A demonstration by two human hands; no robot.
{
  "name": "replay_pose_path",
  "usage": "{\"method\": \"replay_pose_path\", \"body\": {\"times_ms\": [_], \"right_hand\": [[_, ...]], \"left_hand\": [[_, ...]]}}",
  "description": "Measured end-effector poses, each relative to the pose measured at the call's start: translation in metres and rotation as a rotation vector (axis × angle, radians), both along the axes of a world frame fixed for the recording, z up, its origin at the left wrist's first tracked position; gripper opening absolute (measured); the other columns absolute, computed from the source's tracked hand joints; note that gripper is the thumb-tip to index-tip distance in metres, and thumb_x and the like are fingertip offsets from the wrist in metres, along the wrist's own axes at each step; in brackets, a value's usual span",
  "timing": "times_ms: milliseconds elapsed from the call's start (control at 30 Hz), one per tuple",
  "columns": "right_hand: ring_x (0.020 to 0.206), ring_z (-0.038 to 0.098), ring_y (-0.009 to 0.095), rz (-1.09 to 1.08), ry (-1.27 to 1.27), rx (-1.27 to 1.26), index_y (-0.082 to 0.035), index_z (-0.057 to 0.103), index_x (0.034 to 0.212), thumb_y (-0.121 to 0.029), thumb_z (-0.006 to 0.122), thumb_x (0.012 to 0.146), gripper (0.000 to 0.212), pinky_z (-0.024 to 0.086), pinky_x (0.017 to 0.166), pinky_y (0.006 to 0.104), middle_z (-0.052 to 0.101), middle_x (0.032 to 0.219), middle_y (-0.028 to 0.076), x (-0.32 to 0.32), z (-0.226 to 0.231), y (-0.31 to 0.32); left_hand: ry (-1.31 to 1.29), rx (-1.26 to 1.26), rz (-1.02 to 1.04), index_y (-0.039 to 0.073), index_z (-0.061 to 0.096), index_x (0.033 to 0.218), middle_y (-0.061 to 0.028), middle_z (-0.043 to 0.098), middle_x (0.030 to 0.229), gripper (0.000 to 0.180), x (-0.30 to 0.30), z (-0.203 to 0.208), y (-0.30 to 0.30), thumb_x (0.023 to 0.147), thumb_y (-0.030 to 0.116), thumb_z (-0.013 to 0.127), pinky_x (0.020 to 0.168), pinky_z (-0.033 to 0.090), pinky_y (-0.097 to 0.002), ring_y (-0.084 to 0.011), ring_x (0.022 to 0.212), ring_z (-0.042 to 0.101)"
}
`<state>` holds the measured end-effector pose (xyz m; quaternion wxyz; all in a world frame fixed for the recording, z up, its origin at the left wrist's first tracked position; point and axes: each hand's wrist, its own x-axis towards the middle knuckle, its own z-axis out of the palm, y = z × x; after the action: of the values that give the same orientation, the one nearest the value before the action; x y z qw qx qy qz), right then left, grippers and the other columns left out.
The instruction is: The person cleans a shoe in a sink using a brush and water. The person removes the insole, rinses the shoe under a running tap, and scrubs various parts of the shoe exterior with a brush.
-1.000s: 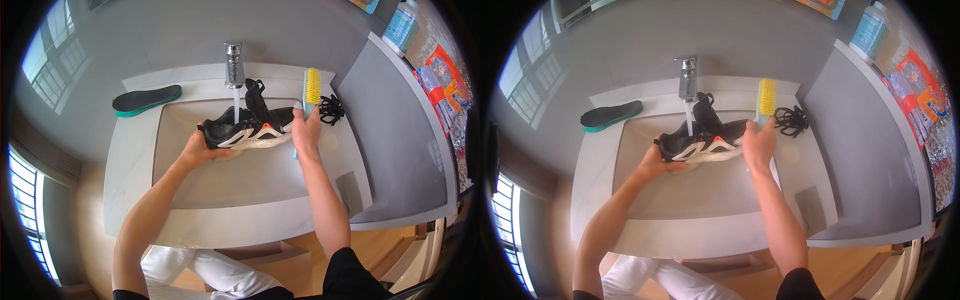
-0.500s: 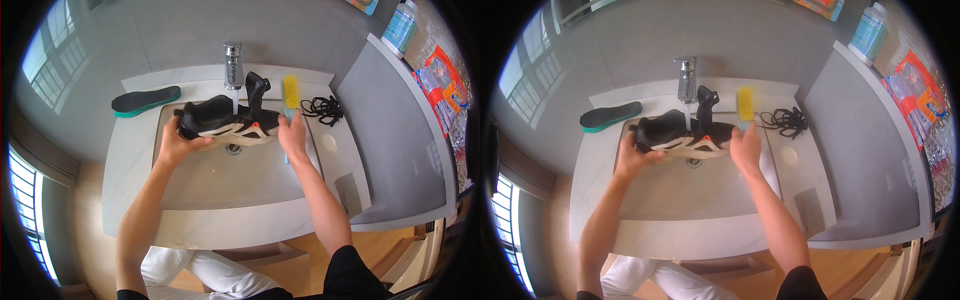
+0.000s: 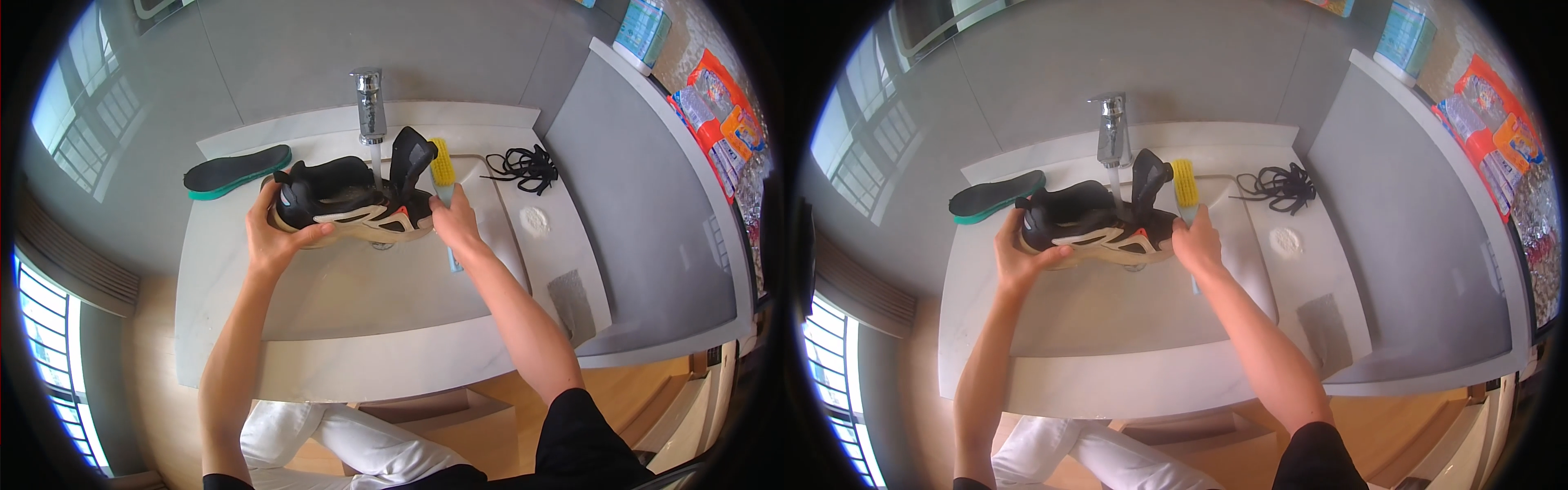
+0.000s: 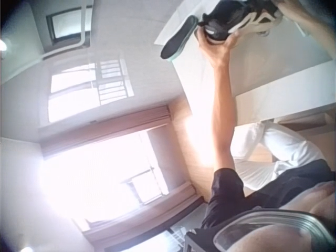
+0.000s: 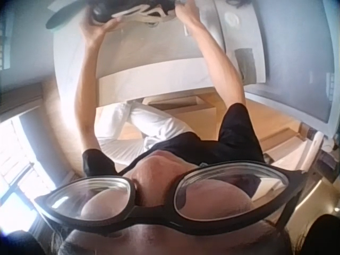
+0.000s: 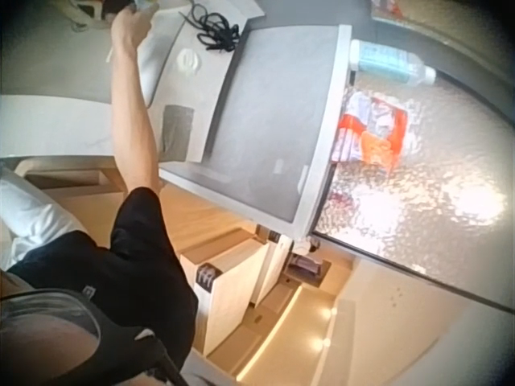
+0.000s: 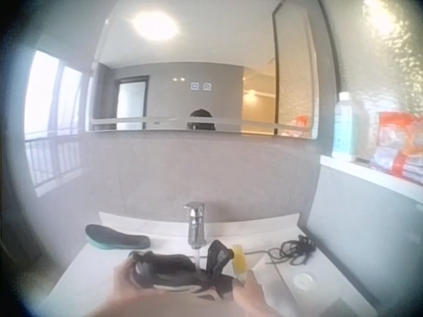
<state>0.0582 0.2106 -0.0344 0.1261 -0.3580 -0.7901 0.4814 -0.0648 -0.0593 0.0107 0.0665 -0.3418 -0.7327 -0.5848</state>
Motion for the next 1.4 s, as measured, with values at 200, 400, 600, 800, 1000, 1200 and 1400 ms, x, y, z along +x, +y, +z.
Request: {"method": "replay_pose_path", "body": {"times_ms": [200,400,600,800,1000,1200,1400], "right_hand": [[0.108,0.064,0.048,-0.027,0.063,0.056,-0.001,0.041,0.142,-0.031,0.055,0.097,0.055,0.049,0.095,0.0529,0.068,0.112,0.030,0.002,0.013,-0.004],[0.095,0.067,0.042,-0.204,0.209,0.185,-0.002,0.059,0.118,-0.035,0.060,0.090,0.043,0.049,0.086,0.0523,0.070,0.096,0.022,0.010,0.032,0.004],[0.091,0.070,0.036,-0.089,-0.013,0.158,0.005,0.070,0.104,-0.051,0.064,0.090,0.057,0.052,0.083,0.0449,0.072,0.095,0.023,0.045,0.061,0.023],[0.082,0.067,0.028,-0.223,0.174,0.156,0.009,0.069,0.089,-0.051,0.066,0.092,0.060,0.051,0.079,0.0400,0.069,0.082,0.019,0.052,0.083,0.021],[0.061,0.049,0.012,-0.212,0.197,0.125,0.000,0.059,0.071,-0.049,0.064,0.094,0.054,0.041,0.055,0.0331,0.054,0.065,0.004,0.056,0.096,0.010],[0.057,0.042,0.010,-0.100,0.208,-0.121,-0.004,0.057,0.072,-0.048,0.063,0.097,0.051,0.033,0.049,0.0320,0.047,0.062,0.000,0.054,0.086,0.013],[0.071,0.055,0.016,-0.114,0.104,0.033,0.003,0.061,0.076,-0.052,0.060,0.098,0.060,0.046,0.068,0.0356,0.060,0.071,0.007,0.046,0.071,0.016]], "left_hand": [[-0.098,0.036,-0.100,-0.010,0.056,0.126,-0.0135,0.068,0.105,0.086,-0.015,-0.014,-0.003,0.065,0.031,0.099,0.090,0.053,-0.0318,-0.0188,0.097,0.065],[-0.356,-0.094,-0.059,-0.015,0.058,0.126,-0.0154,0.069,0.105,0.078,-0.009,-0.016,0.001,0.083,0.044,0.085,0.078,0.053,-0.0298,-0.0157,0.087,0.065],[-0.802,-0.253,-0.008,-0.012,0.065,0.118,-0.0203,0.069,0.108,0.077,0.019,-0.006,0.004,0.088,0.059,0.072,0.090,0.049,-0.0318,-0.0222,0.097,0.065],[-1.149,-0.149,-0.322,-0.002,0.060,0.133,-0.0137,0.067,0.127,0.070,0.025,-0.009,0.004,0.096,0.057,0.062,0.097,0.050,-0.0332,-0.0204,0.112,0.065],[-1.309,-0.187,-0.357,0.010,0.062,0.135,-0.0072,0.068,0.129,0.056,0.031,0.001,0.000,0.100,0.052,0.055,0.098,0.053,-0.0319,-0.0169,0.113,0.066],[-1.374,-0.170,-0.316,0.005,0.061,0.134,-0.0093,0.068,0.129,0.047,0.022,0.001,0.001,0.103,0.040,0.054,0.101,0.052,-0.0371,-0.0215,0.114,0.065],[-1.329,-0.227,-0.339,0.008,0.061,0.135,-0.0090,0.067,0.130,0.061,0.012,-0.009,-0.002,0.099,0.057,0.054,0.100,0.054,-0.0337,-0.0186,0.113,0.066]]}}
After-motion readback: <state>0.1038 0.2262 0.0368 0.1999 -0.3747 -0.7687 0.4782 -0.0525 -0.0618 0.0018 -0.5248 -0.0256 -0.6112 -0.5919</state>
